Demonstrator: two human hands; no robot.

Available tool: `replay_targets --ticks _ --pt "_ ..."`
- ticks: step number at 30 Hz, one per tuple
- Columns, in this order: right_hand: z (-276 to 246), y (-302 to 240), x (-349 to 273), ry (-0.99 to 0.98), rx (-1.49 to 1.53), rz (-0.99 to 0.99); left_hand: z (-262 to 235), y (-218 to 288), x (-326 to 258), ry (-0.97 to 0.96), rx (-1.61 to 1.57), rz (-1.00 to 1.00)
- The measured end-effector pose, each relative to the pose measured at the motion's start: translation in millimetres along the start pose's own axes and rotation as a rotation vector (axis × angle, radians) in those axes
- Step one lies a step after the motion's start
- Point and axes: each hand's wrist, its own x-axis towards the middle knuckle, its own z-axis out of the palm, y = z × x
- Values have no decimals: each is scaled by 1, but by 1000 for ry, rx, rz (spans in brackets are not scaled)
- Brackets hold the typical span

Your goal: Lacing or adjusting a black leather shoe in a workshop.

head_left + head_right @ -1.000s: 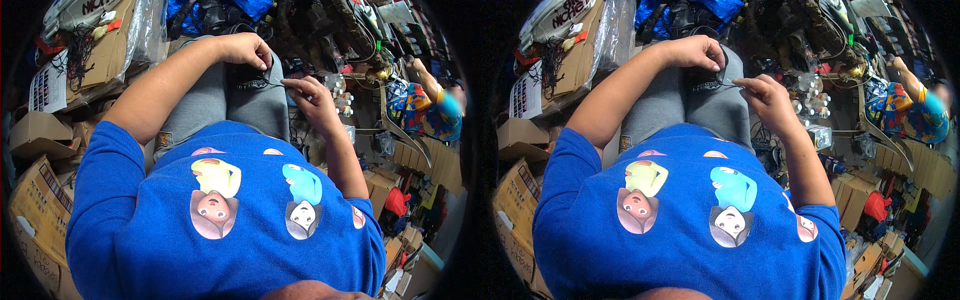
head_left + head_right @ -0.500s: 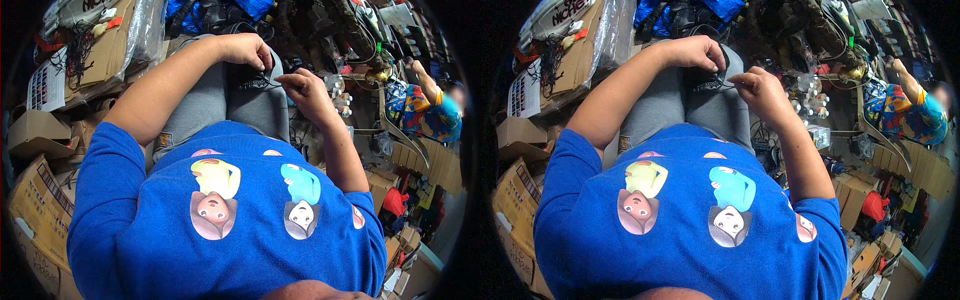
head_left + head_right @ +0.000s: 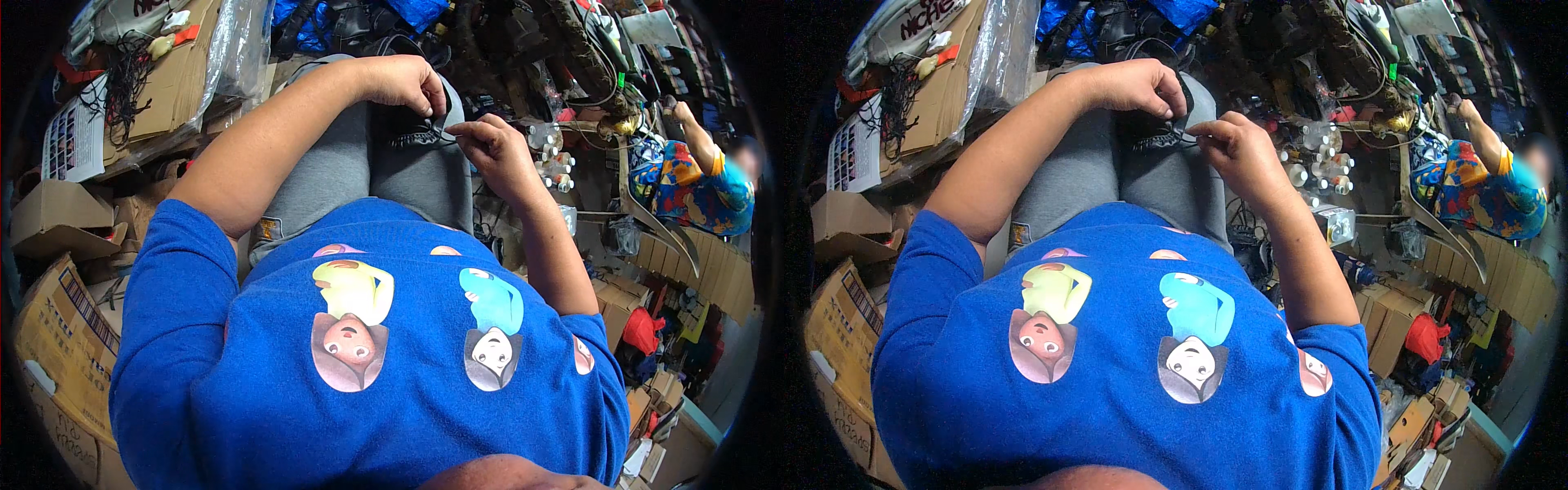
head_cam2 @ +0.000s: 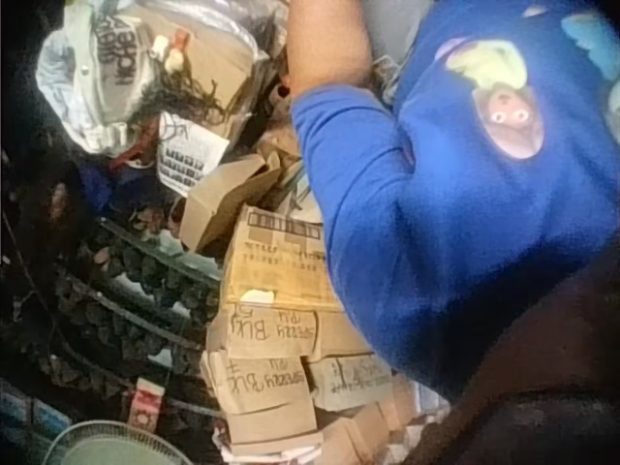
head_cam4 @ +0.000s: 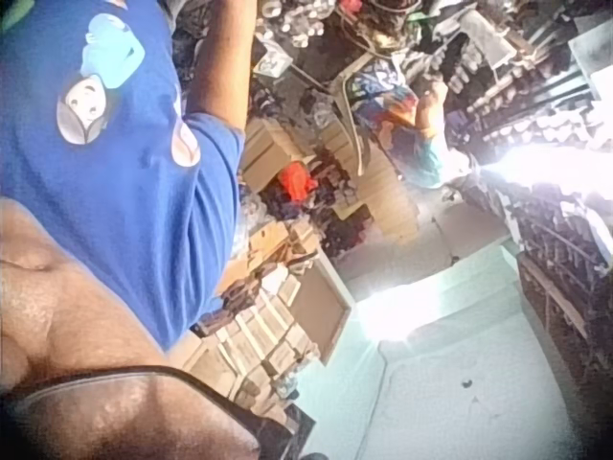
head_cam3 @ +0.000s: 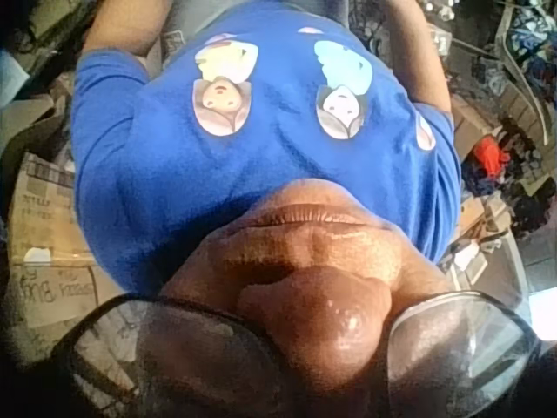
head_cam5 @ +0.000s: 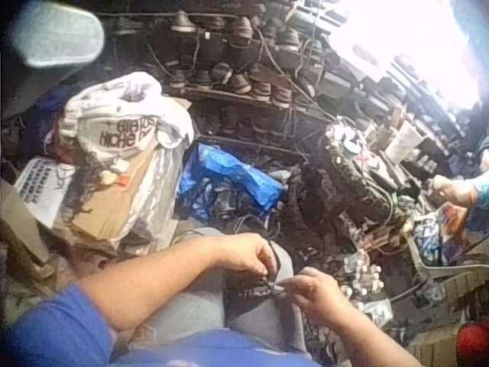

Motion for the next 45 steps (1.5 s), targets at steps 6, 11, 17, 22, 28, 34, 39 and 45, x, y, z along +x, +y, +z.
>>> replay_targets --ticks 6,11,17,22,28,34,39,45 --pt "4 4 -3 -17 21 42 1 3 0 -10 -11 -1" --pt "-2 -3 7 1 -177 -94 2 3 0 -4 7 8" --pt "-2 -13 8 31 -371 -174 1 3 -2 -6 -2 6" --pt "4 -20 1 86 -404 -170 1 -4 -3 -24 -11 6" --pt "6 -3 3 66 -171 -137 1 -6 1 -38 12 20" --pt "-1 -3 17 -2 -267 -185 2 -5 0 -27 7 9" --pt "-1 15 22 -136 53 15 6 -5 -5 57 62 43" --pt "0 44 27 -275 360 92 3 0 -9 -11 122 89"
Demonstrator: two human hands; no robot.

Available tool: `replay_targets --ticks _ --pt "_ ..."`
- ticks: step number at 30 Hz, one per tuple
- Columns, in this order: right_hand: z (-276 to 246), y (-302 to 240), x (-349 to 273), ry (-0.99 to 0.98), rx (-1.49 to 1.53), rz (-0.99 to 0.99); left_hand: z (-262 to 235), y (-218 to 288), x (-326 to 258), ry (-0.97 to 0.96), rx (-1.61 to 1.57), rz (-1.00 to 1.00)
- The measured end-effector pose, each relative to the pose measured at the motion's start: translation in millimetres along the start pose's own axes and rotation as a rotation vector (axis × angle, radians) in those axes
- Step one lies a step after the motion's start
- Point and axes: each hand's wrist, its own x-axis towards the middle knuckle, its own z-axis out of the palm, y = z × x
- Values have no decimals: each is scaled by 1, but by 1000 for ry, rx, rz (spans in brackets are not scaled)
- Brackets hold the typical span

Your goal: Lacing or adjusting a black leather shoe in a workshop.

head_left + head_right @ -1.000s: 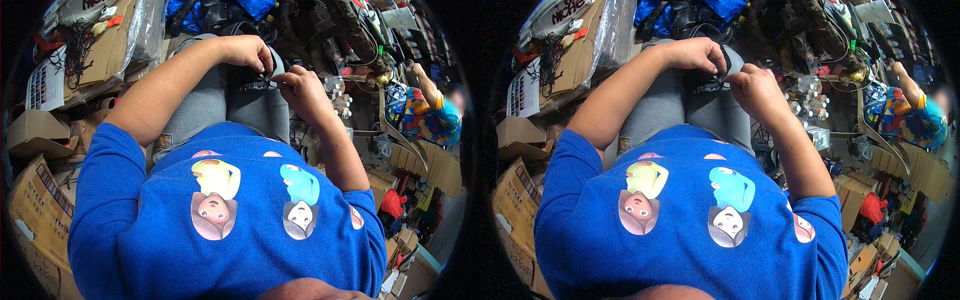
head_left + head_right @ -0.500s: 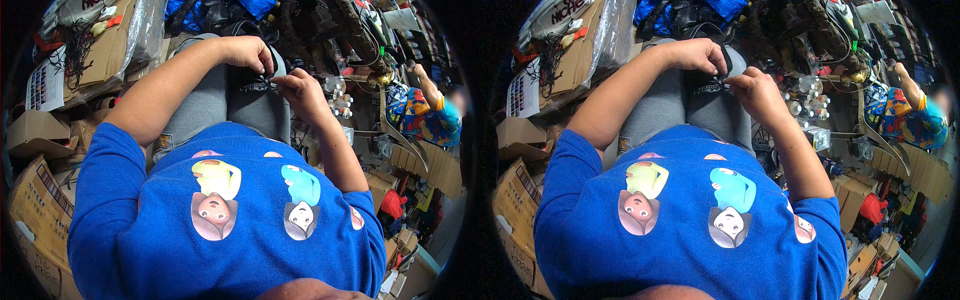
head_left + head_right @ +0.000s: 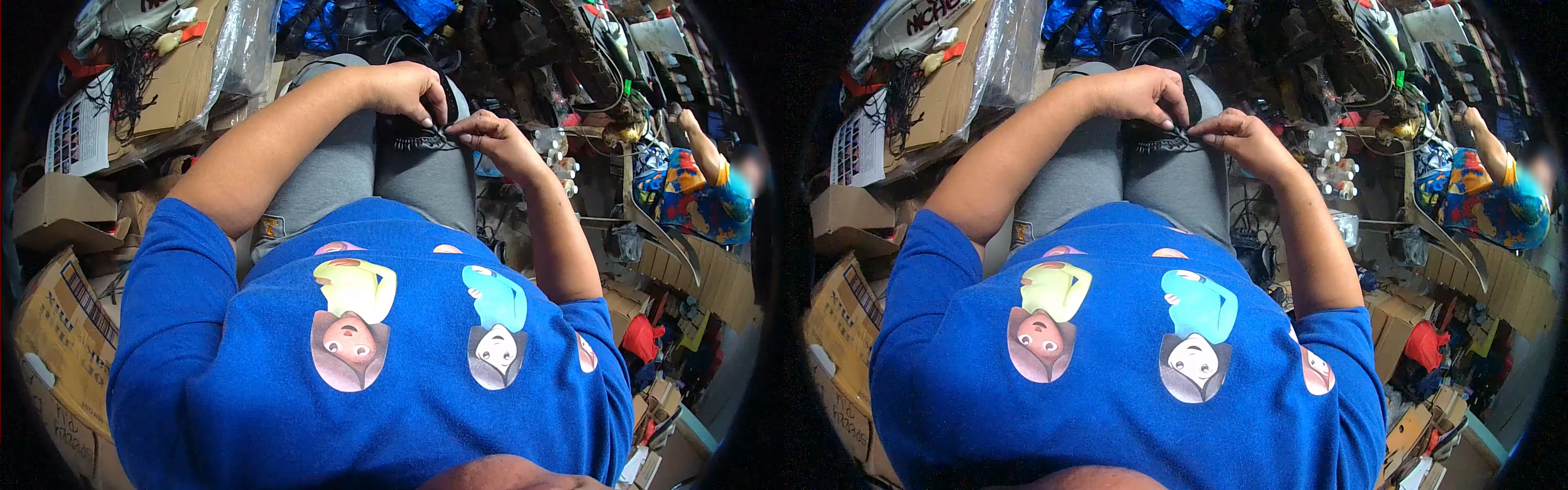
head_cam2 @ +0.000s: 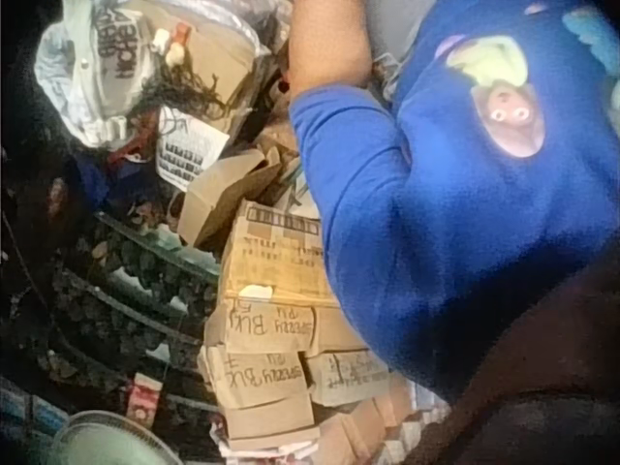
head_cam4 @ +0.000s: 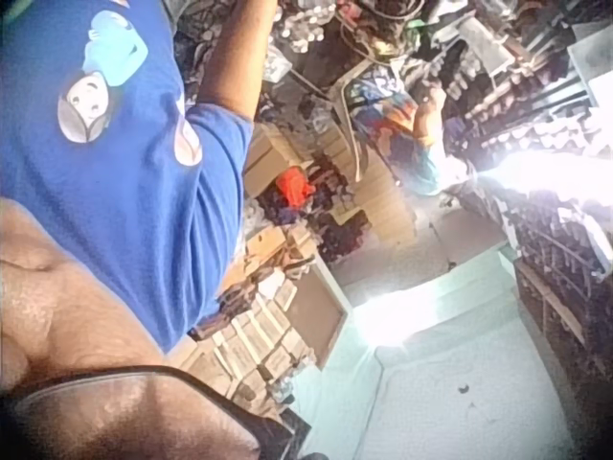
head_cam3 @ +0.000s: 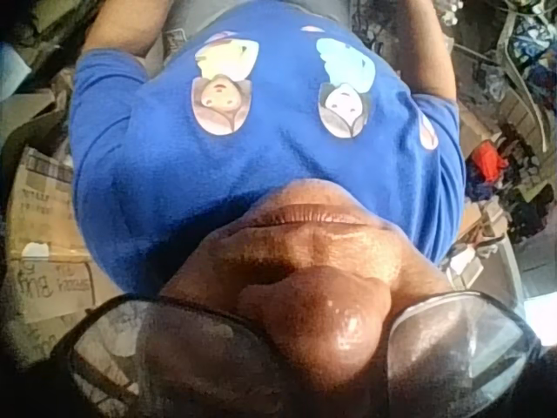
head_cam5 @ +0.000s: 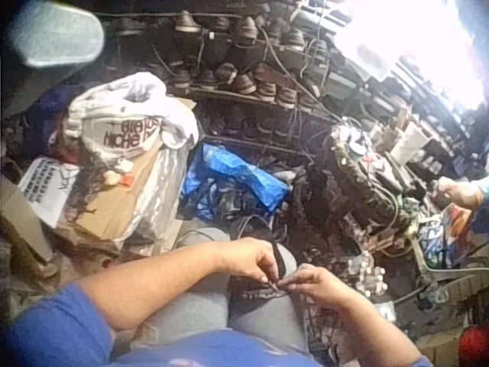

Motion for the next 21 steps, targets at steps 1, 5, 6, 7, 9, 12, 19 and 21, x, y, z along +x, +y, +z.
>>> replay_targets --ticks 1,5,6,7,9,12,19,21 --pt "-1 2 1 -24 43 18 1 -1 1 10 0 -8" --pt "-6 13 6 -62 59 -13 5 -9 4 36 9 5" --pt "-8 16 7 -77 82 -16 5 -9 4 36 10 4" --pt "-9 17 8 -92 105 -18 6 -9 5 38 4 5" --pt "-10 18 10 -85 75 -30 7 -8 5 40 -2 6" --pt "-4 15 11 -56 80 -49 7 -6 4 62 0 -32" --pt "17 -10 -8 205 -256 -144 9 -5 -2 91 25 -50" --pt "12 -13 -11 254 -475 -257 10 -4 -2 108 43 -17"
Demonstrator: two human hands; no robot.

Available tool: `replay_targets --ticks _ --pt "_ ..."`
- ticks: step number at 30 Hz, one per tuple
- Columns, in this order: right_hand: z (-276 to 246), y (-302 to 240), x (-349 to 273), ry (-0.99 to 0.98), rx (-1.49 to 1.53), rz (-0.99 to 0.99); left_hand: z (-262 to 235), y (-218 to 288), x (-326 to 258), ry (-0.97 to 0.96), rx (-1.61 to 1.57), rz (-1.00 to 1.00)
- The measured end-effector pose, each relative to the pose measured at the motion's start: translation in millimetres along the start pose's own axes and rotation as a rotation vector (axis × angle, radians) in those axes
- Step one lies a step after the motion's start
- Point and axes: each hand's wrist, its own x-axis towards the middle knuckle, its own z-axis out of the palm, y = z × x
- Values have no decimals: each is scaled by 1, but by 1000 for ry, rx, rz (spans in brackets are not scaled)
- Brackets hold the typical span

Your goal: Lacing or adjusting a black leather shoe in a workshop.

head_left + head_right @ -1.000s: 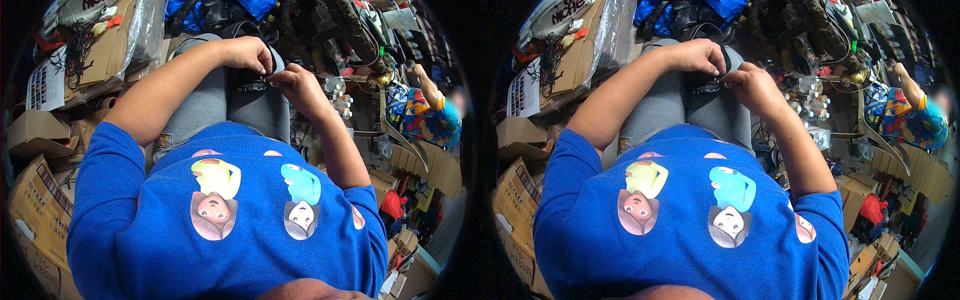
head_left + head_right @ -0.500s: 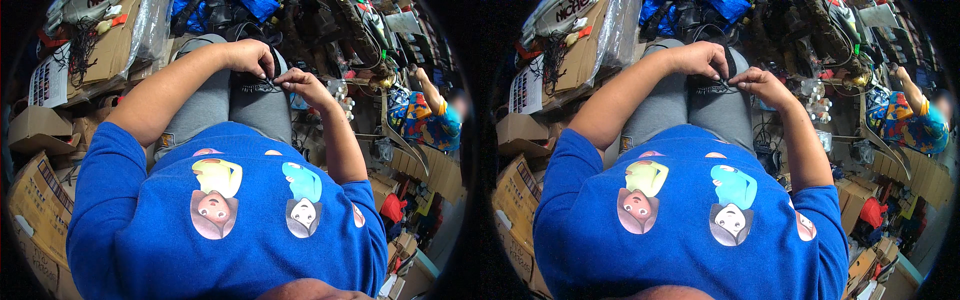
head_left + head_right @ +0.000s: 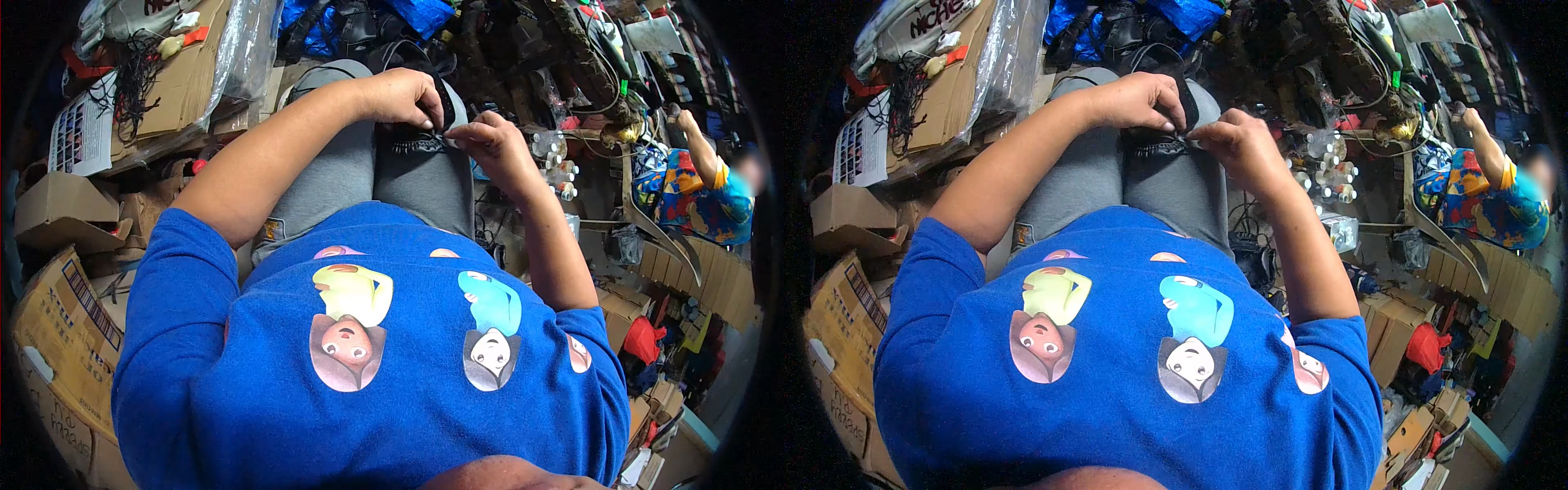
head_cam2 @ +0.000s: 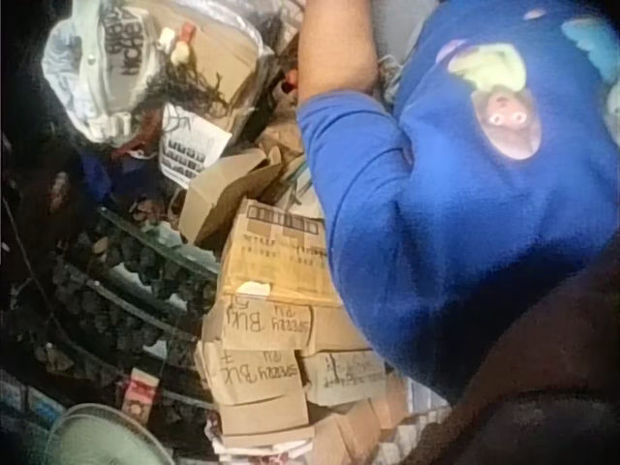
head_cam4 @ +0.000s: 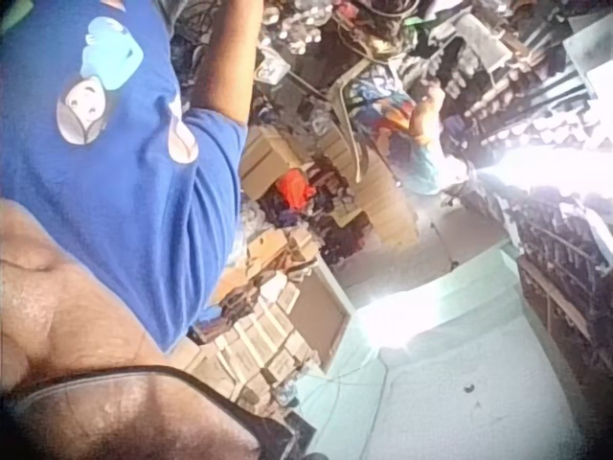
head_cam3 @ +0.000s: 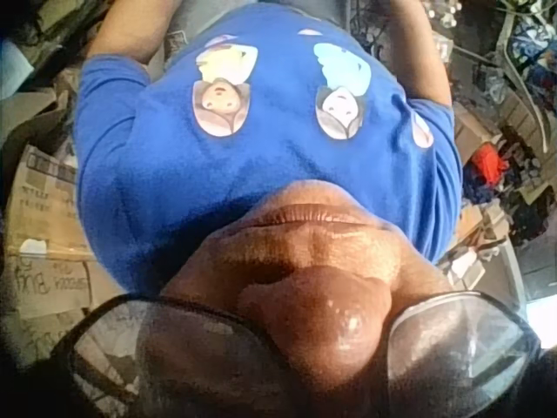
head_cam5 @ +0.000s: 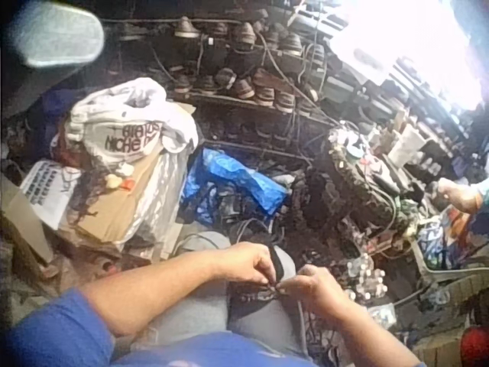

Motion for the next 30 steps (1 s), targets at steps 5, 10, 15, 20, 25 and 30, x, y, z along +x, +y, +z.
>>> replay_targets --ticks 5,10,15,20,25,30 --pt "-5 -11 6 12 -195 -138 -2 -1 6 -43 -77 -73" --pt "7 2 5 -17 170 34 -3 -1 8 -77 -43 -48" --pt "-5 12 0 -145 256 138 -7 -3 4 -97 -90 -4" --pt "-6 23 10 -190 272 137 -6 0 6 -88 -73 -65" --pt "-4 32 14 -280 471 150 -6 1 5 -103 -162 -59" --pt "-3 30 15 -278 456 156 -5 -2 8 -124 -141 -80"
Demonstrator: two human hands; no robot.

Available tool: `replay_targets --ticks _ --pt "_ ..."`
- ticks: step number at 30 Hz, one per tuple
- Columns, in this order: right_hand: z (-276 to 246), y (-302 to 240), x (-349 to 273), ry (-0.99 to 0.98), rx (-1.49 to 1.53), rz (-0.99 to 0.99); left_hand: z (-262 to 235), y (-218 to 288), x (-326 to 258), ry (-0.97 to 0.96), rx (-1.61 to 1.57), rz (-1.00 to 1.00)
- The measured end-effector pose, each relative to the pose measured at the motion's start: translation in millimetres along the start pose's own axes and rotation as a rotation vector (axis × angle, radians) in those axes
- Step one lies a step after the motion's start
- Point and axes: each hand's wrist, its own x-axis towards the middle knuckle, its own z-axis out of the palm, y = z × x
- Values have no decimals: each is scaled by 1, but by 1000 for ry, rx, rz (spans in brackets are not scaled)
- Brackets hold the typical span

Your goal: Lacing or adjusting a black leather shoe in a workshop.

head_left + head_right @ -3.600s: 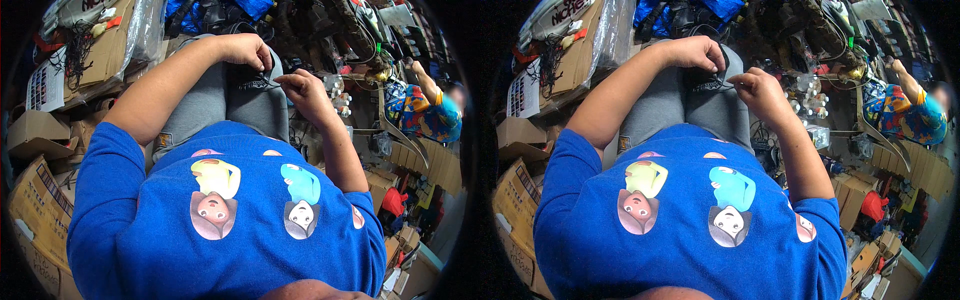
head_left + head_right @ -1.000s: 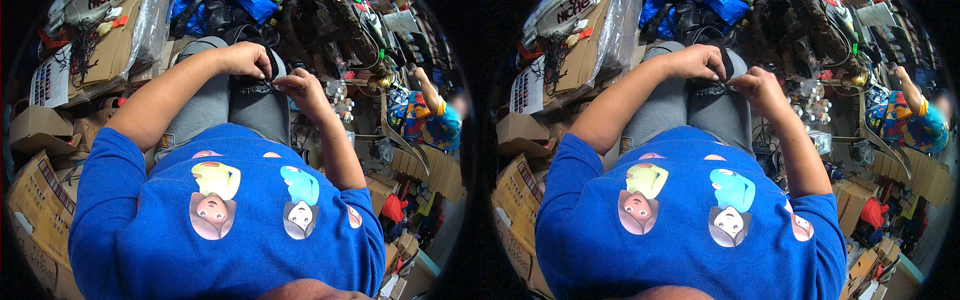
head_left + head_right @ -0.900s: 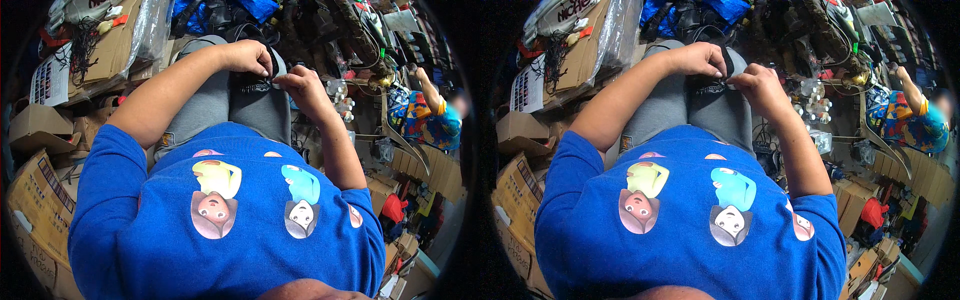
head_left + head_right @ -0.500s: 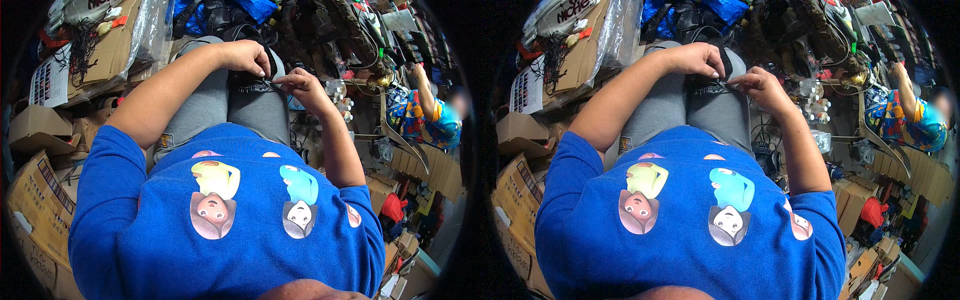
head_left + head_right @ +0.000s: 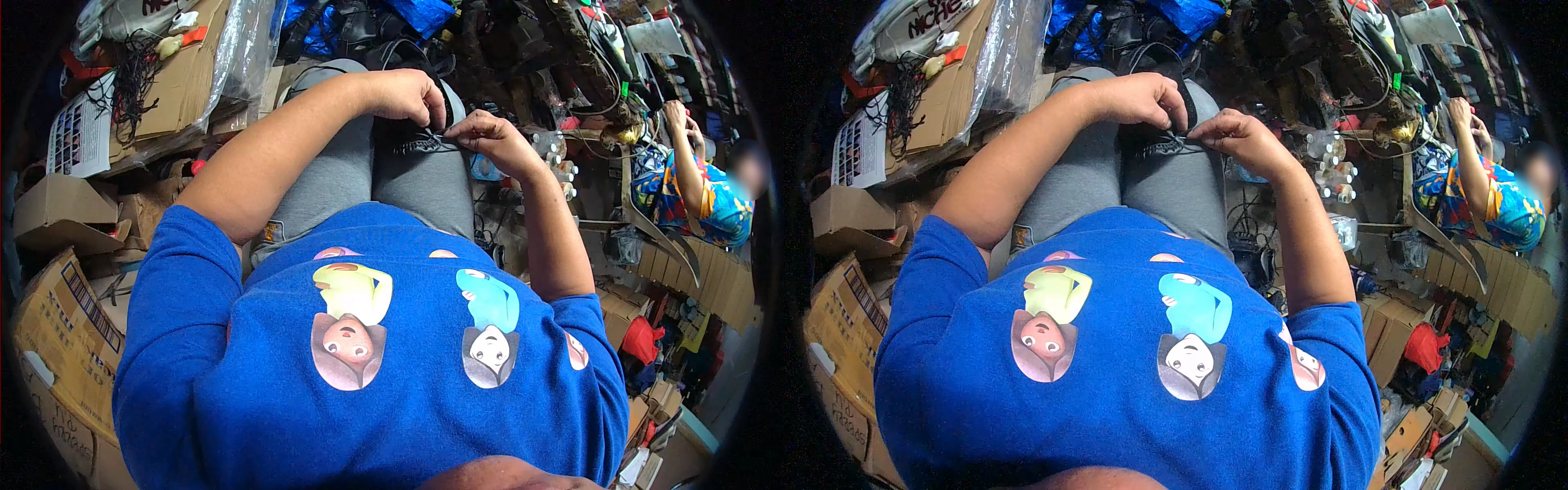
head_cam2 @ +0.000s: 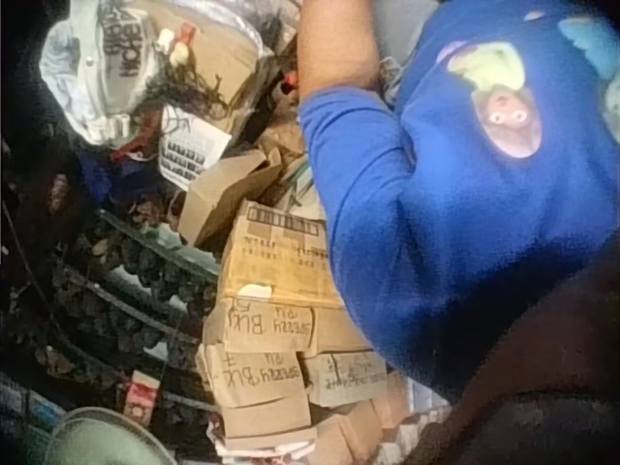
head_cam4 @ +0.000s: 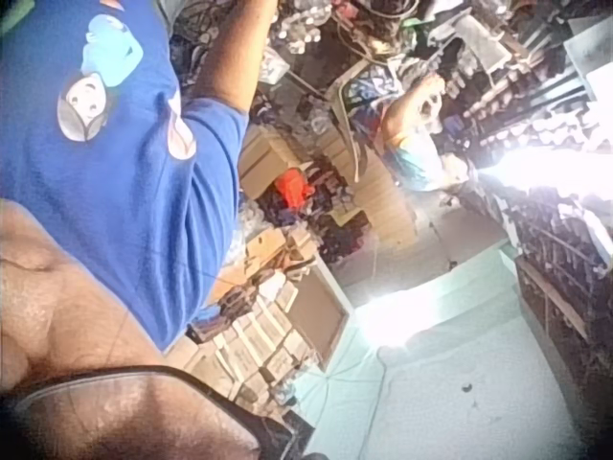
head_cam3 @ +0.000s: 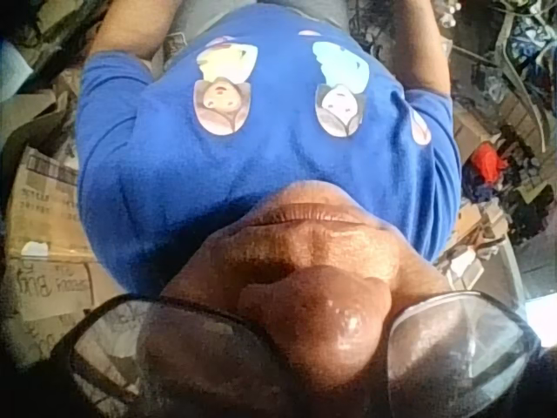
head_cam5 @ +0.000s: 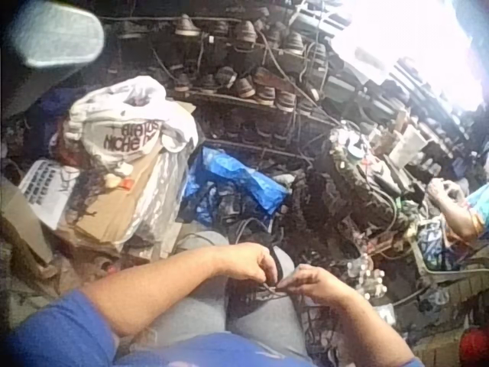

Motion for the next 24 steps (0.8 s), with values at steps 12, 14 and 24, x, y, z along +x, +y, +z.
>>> replay_targets --ticks 12,14,24 --pt "11 -34 -13 138 -227 -13 -1 2 -4 7 45 25" --pt "11 -42 -15 138 -393 -14 0 2 -3 21 78 -3" --pt "6 -19 -3 83 -219 -23 0 -2 -1 17 82 14"
